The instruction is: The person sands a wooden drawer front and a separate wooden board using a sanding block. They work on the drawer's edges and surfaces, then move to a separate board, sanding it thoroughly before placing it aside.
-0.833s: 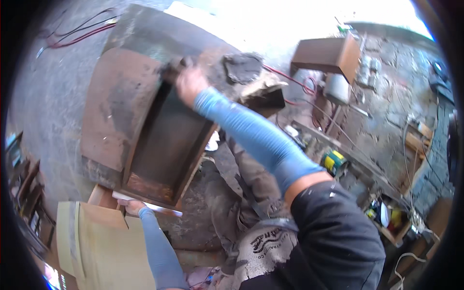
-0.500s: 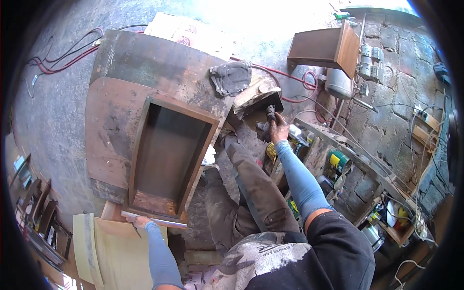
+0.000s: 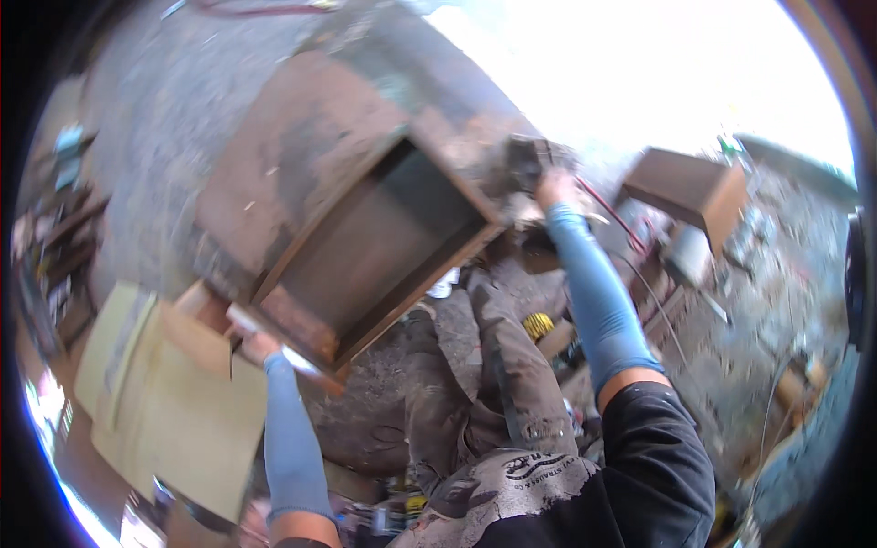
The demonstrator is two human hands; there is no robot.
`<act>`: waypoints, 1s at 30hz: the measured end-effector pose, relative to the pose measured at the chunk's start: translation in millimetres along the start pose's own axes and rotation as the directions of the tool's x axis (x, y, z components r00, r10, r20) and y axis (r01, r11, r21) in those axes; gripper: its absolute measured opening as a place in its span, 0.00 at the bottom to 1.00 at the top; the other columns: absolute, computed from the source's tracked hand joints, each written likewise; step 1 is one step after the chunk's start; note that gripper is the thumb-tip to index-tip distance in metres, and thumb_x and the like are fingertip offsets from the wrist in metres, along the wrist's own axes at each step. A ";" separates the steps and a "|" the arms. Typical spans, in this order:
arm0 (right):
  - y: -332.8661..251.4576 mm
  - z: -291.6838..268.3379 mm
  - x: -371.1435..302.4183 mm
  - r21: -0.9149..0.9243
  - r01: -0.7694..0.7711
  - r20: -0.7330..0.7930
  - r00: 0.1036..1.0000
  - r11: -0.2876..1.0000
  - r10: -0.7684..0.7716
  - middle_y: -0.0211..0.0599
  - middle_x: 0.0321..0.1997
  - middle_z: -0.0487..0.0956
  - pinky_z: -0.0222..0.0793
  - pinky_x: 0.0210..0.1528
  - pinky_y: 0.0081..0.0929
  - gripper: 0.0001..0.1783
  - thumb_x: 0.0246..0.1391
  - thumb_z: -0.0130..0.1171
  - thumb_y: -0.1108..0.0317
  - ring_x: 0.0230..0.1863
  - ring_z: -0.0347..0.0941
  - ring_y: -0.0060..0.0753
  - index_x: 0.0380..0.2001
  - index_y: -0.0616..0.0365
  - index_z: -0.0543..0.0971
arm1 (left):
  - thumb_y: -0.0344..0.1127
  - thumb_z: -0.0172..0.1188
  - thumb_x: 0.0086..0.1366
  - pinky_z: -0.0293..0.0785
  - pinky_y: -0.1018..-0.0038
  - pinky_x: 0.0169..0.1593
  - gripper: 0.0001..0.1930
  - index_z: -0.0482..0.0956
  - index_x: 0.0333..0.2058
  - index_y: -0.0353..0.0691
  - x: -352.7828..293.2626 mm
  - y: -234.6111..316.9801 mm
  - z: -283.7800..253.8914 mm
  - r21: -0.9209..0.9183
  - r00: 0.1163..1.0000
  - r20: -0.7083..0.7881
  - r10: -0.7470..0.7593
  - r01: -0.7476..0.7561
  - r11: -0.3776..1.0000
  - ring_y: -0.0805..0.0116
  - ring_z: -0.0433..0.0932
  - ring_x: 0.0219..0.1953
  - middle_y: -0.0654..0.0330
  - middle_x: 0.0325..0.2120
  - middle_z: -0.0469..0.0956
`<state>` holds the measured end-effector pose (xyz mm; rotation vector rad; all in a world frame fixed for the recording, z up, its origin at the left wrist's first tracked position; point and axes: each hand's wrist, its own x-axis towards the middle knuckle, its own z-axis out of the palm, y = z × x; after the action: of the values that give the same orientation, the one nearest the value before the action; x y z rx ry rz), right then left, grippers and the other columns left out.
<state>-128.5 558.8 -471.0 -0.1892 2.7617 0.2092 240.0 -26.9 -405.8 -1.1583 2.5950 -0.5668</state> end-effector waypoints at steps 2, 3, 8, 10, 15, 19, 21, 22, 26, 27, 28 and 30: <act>9.9 19.5 39.3 0.010 0.074 -0.029 0.997 0.997 -0.074 0.46 0.68 0.64 0.48 0.71 0.54 0.32 0.52 0.51 0.71 0.70 0.56 0.49 0.64 0.48 0.67 | 0.28 0.50 0.63 0.78 0.64 0.47 0.32 0.52 0.65 0.26 15.0 -35.6 31.8 -0.060 0.998 -0.067 0.003 -0.007 0.998 0.52 0.81 0.43 0.40 0.45 0.78; 18.7 12.4 46.7 -0.001 0.096 -0.049 0.994 0.995 -0.096 0.49 0.61 0.71 0.58 0.65 0.50 0.26 0.54 0.51 0.70 0.64 0.64 0.50 0.58 0.52 0.73 | 0.36 0.49 0.68 0.75 0.60 0.51 0.27 0.61 0.60 0.24 10.8 -17.9 27.8 -0.393 0.993 -0.066 -0.096 0.062 0.917 0.47 0.78 0.48 0.35 0.45 0.77; -64.4 -108.1 -27.9 0.548 0.304 -0.515 0.857 0.779 0.028 0.47 0.44 0.80 0.75 0.40 0.42 0.15 0.53 0.54 0.70 0.37 0.78 0.54 0.44 0.60 0.79 | 0.66 0.37 0.69 0.69 0.52 0.51 0.43 0.79 0.39 0.20 3.8 22.0 -49.9 -0.760 0.779 0.350 -0.520 0.561 0.328 0.34 0.75 0.47 0.31 0.40 0.77; -116.3 -127.3 -64.2 0.514 0.590 -0.673 0.727 0.623 -0.134 0.47 0.43 0.80 0.76 0.38 0.42 0.15 0.52 0.55 0.68 0.36 0.78 0.53 0.44 0.58 0.79 | 0.67 0.35 0.69 0.68 0.51 0.51 0.44 0.79 0.39 0.20 1.2 23.3 -58.8 -0.760 0.786 0.347 -0.511 0.555 0.338 0.32 0.74 0.46 0.30 0.40 0.77; -253.2 -70.5 -70.0 0.201 0.468 -0.486 0.810 0.860 -0.328 0.46 0.45 0.81 0.77 0.37 0.39 0.18 0.51 0.57 0.67 0.35 0.81 0.46 0.46 0.58 0.78 | 0.68 0.37 0.68 0.65 0.52 0.51 0.45 0.78 0.37 0.20 -0.7 27.1 -74.8 -0.778 0.768 0.448 -0.457 0.587 0.225 0.33 0.73 0.44 0.29 0.39 0.76; -416.5 -1.8 -109.7 0.133 0.216 0.083 0.970 0.967 -0.228 0.44 0.43 0.80 0.73 0.42 0.41 0.23 0.57 0.48 0.62 0.42 0.78 0.43 0.53 0.61 0.75 | 0.69 0.37 0.67 0.64 0.50 0.49 0.45 0.78 0.34 0.20 5.6 24.4 -56.5 -0.745 0.781 0.442 -0.441 0.593 0.306 0.33 0.73 0.43 0.28 0.36 0.76; -471.0 11.9 -171.9 -0.039 0.446 0.117 0.891 0.894 -0.439 0.47 0.51 0.78 0.66 0.55 0.45 0.24 0.58 0.46 0.60 0.54 0.72 0.42 0.53 0.62 0.76 | 0.69 0.36 0.68 0.65 0.51 0.49 0.45 0.79 0.34 0.21 2.6 21.2 -54.7 -0.815 0.798 0.425 -0.428 0.543 0.203 0.33 0.74 0.42 0.29 0.34 0.77; -448.3 71.1 -144.4 -0.094 0.604 0.100 0.797 0.791 -0.596 0.51 0.52 0.77 0.61 0.60 0.50 0.24 0.57 0.47 0.59 0.55 0.71 0.48 0.50 0.62 0.78 | 0.69 0.36 0.68 0.65 0.51 0.49 0.45 0.79 0.35 0.20 7.6 55.5 -70.2 -0.851 0.853 0.413 -0.319 0.487 0.198 0.33 0.74 0.43 0.29 0.36 0.76; -411.4 -49.1 -139.4 -0.170 0.876 0.439 0.478 0.452 -0.761 0.42 0.55 0.78 0.63 0.62 0.50 0.20 0.58 0.46 0.66 0.58 0.72 0.41 0.52 0.54 0.79 | 0.67 0.35 0.69 0.65 0.53 0.51 0.45 0.78 0.38 0.19 -3.8 9.7 -78.7 -0.763 0.750 0.517 -0.413 0.622 0.173 0.33 0.72 0.47 0.27 0.40 0.75; -373.2 -73.0 -96.6 -0.273 0.797 0.145 0.588 0.538 -0.796 0.44 0.52 0.78 0.66 0.60 0.44 0.21 0.58 0.46 0.66 0.54 0.74 0.40 0.54 0.55 0.76 | 0.67 0.35 0.69 0.65 0.53 0.52 0.44 0.78 0.40 0.20 -1.8 7.8 -73.7 -0.788 0.777 0.493 -0.392 0.590 0.178 0.33 0.72 0.48 0.28 0.42 0.75; -335.9 -55.6 -63.1 -0.290 0.664 0.014 0.723 0.690 -0.690 0.43 0.53 0.77 0.68 0.56 0.40 0.21 0.60 0.45 0.65 0.54 0.74 0.39 0.55 0.56 0.74 | 0.66 0.34 0.70 0.65 0.53 0.53 0.43 0.78 0.42 0.22 2.5 17.4 -69.5 -0.818 0.811 0.470 -0.349 0.548 0.173 0.33 0.72 0.49 0.29 0.43 0.75; -261.5 -17.8 0.3 -0.195 0.362 -0.258 0.878 0.911 -0.404 0.42 0.54 0.76 0.73 0.48 0.31 0.22 0.62 0.45 0.63 0.53 0.74 0.36 0.57 0.58 0.71 | 0.65 0.33 0.71 0.65 0.54 0.55 0.42 0.77 0.46 0.23 4.6 34.3 -61.9 -0.859 0.846 0.449 -0.288 0.498 0.122 0.33 0.71 0.51 0.30 0.46 0.75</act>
<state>-93.6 299.5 -486.2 -0.8651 2.9203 0.2906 191.5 5.9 -365.8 -2.1218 2.2710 1.3605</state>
